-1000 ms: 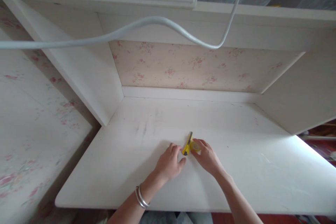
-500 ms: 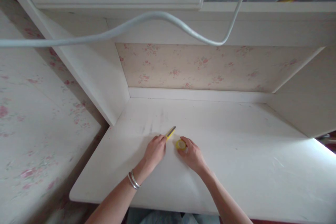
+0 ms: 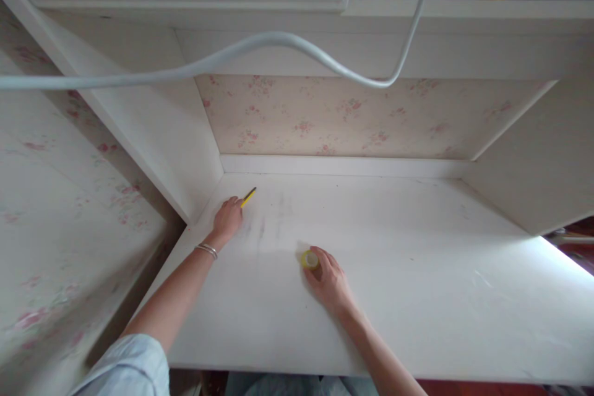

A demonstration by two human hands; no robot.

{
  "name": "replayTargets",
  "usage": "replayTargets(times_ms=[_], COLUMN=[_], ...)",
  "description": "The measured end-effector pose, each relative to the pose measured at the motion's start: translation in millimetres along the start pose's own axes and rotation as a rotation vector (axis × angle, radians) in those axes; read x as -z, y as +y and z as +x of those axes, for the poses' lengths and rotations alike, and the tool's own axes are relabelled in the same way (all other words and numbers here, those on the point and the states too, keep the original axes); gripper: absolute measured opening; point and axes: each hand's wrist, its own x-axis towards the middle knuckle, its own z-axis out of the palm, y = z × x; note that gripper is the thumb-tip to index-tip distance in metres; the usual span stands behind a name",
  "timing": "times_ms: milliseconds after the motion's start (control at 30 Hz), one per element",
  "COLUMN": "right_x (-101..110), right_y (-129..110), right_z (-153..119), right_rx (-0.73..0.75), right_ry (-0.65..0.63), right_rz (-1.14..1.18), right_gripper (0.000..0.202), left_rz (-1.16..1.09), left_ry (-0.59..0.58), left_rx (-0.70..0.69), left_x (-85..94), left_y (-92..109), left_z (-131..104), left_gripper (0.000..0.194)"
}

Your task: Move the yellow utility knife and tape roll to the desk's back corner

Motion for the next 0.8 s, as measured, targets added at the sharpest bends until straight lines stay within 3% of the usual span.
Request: replayTargets(times_ms=[100, 200, 267, 333, 433, 533, 633, 800], right_x=[0, -1, -2, -3, -3, -2, 0, 4], right_y=[-1, -14, -29, -42, -54, -48, -30, -2], right_z=[3, 8, 11, 14, 14, 11, 6, -10], right_rx=[-0.097, -0.201, -0.266, -0.335, -0.401, -0.389, -0.335, -0.181], right_ry=[0.040, 0.069, 0.054, 0.014, -0.038, -0.104, -0.140, -0.036], right_rz=[0.147, 0.461, 0.719, 0.942, 1.113, 1.064, 0.792, 0.339], right_gripper=[0.040, 0.043, 0.045, 0.045, 0.042, 0.046, 0.049, 0.028], left_rz=[-0.059, -0.185, -0.509, -0.730, -0.808, -0.747, -0.557, -0.023], left_ry=[0.007, -0.082, -0.187, -0.193, -0.113, -0.144, -0.136, -0.078], left_rx=[-0.086, -0.273, -0.451, -0.415, -0.292, -0.317, -0.311, -0.093], left_x=[-1.8, -5.5, -5.2, -2.3, 1.7, -0.2, -6.6, -6.6], left_y=[24, 67, 97, 121, 136, 129, 106, 51], left_z=[-20, -58, -84, -105, -119, -116, -99, -49], left_gripper=[0.035, 0.045, 0.061, 0.059, 0.049, 0.046, 0.046, 0.046])
